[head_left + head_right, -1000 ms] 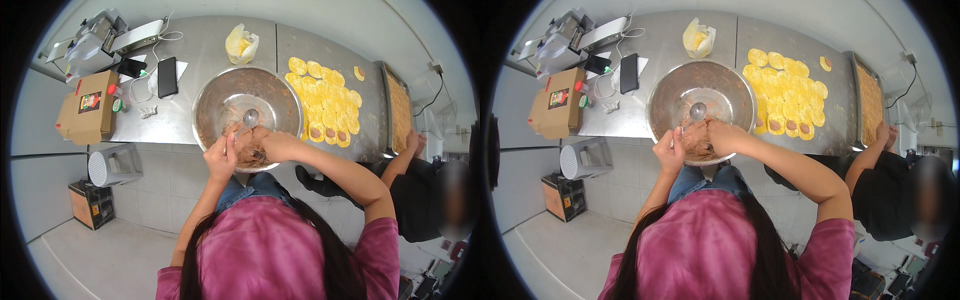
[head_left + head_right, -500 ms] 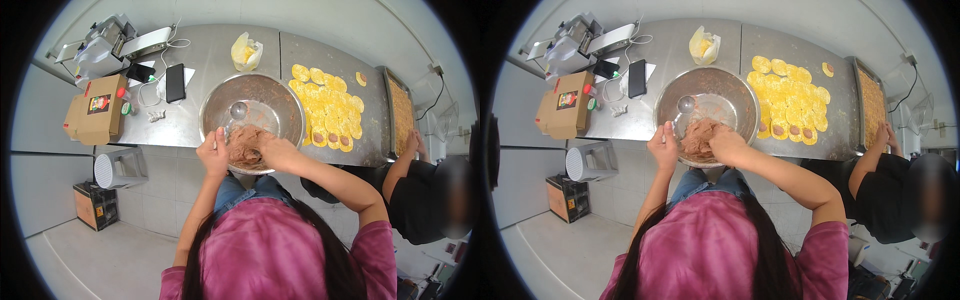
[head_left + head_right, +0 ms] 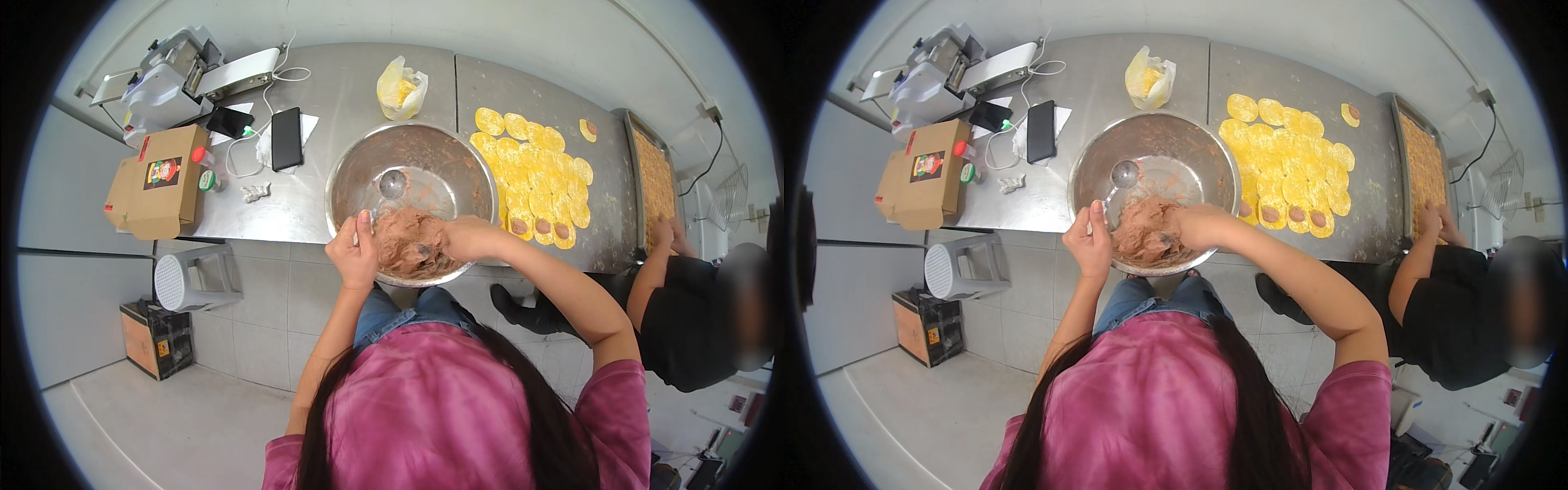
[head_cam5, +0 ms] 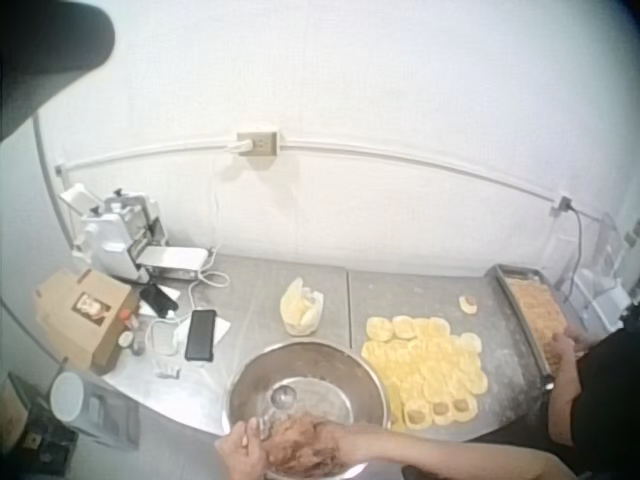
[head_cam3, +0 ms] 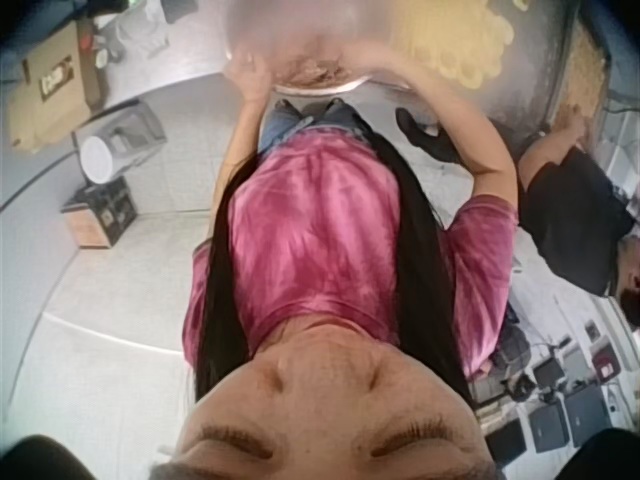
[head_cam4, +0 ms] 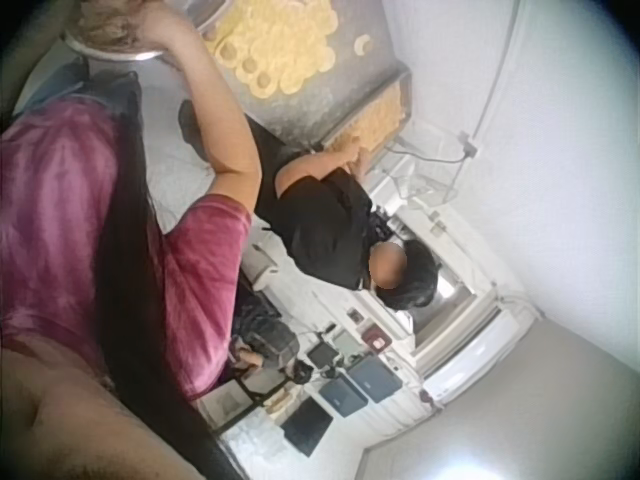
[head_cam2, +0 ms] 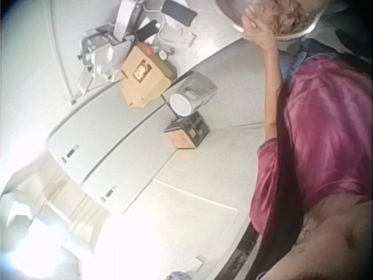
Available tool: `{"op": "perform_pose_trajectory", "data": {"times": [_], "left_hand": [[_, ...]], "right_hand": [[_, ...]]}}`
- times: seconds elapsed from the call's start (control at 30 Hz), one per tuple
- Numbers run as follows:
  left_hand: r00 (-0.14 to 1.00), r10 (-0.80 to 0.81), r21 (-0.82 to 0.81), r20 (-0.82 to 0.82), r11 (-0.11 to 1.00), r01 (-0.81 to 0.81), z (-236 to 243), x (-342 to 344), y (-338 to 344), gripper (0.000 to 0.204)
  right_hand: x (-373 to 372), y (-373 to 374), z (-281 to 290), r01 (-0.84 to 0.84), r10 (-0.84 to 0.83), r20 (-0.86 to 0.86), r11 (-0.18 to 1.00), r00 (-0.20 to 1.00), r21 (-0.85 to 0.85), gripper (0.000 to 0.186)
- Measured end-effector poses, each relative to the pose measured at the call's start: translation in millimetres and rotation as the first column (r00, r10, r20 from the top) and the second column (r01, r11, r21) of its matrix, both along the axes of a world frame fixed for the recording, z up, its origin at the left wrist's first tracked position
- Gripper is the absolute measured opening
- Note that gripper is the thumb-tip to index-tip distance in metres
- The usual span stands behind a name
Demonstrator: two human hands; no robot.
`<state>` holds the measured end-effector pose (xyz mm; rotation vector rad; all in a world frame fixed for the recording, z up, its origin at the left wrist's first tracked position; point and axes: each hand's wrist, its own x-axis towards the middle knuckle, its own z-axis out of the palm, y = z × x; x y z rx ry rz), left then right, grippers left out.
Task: The person scoops a brown paste from a metal bowl using a spoon and places it onto yellow dough circles arranged on a stainless steel table. Another person is visible in the background working with a tray of similar items.
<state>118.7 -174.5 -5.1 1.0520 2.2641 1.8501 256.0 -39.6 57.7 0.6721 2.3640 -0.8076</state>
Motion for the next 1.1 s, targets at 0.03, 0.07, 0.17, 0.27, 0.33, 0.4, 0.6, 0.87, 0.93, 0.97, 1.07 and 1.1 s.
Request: {"op": "perform_pose_trajectory", "data": {"times": [0.03,0.07,0.17,0.27,0.33,0.4,0.6,0.87,0.93,0.97,1.07,1.1], "left_hand": [[1.000,-0.002,-0.002,-0.003,1.000,0.002,0,0,0,0.029],[1.000,0.000,-0.007,-0.005,1.000,0.000,0,0,1,0.029],[1.000,-0.002,-0.020,-0.015,1.000,0.002,-1,0,0,0.029],[1.000,-0.008,-0.020,-0.013,1.000,0.008,-2,1,0,0.030],[1.000,-0.006,-0.008,0.000,1.000,0.006,1,2,1,0.030],[1.000,-0.008,-0.016,-0.004,1.000,0.008,0,1,1,0.030],[0.966,0.055,-0.122,0.251,0.992,-0.025,23,-23,-2,0.037],[0.864,-0.066,-0.287,0.498,0.928,0.236,21,-38,-2,0.038],[0.854,-0.064,-0.273,0.517,0.933,0.235,27,-37,0,0.038],[0.834,-0.052,-0.259,0.550,0.938,0.229,31,-37,1,0.038],[0.793,-0.027,-0.242,0.609,0.945,0.218,38,-42,2,0.038],[0.795,-0.028,-0.248,0.606,0.943,0.223,39,-42,1,0.038]], "right_hand": [[2,-4,1,0.002,0.001,-0.024,0.993,1.000,0.122,0.019],[2,-9,4,-0.017,0.020,-0.020,0.991,1.000,0.133,0.020],[-2,-20,3,-0.086,0.095,-0.049,0.983,0.994,0.160,0.021],[-2,-21,-10,-0.156,0.167,-0.071,0.978,0.983,0.141,0.021],[-8,-17,-2,-0.161,0.159,0.024,0.985,0.987,0.065,0.021],[-6,5,-25,-0.336,0.327,-0.081,0.930,0.941,-0.147,0.018],[24,28,27,0.311,-0.327,0.119,0.634,0.937,-0.708,0.018],[25,-2,-20,0.337,0.141,-0.750,0.829,0.646,0.446,0.020],[23,-20,-17,0.274,0.251,-0.583,0.697,0.773,0.663,0.034],[25,-27,-15,0.228,0.286,-0.484,0.616,0.827,0.754,0.042],[42,-32,-28,0.292,0.318,-0.540,0.577,0.780,0.762,0.045],[45,-32,-29,0.327,0.315,-0.574,0.577,0.756,0.748,0.045]]}}
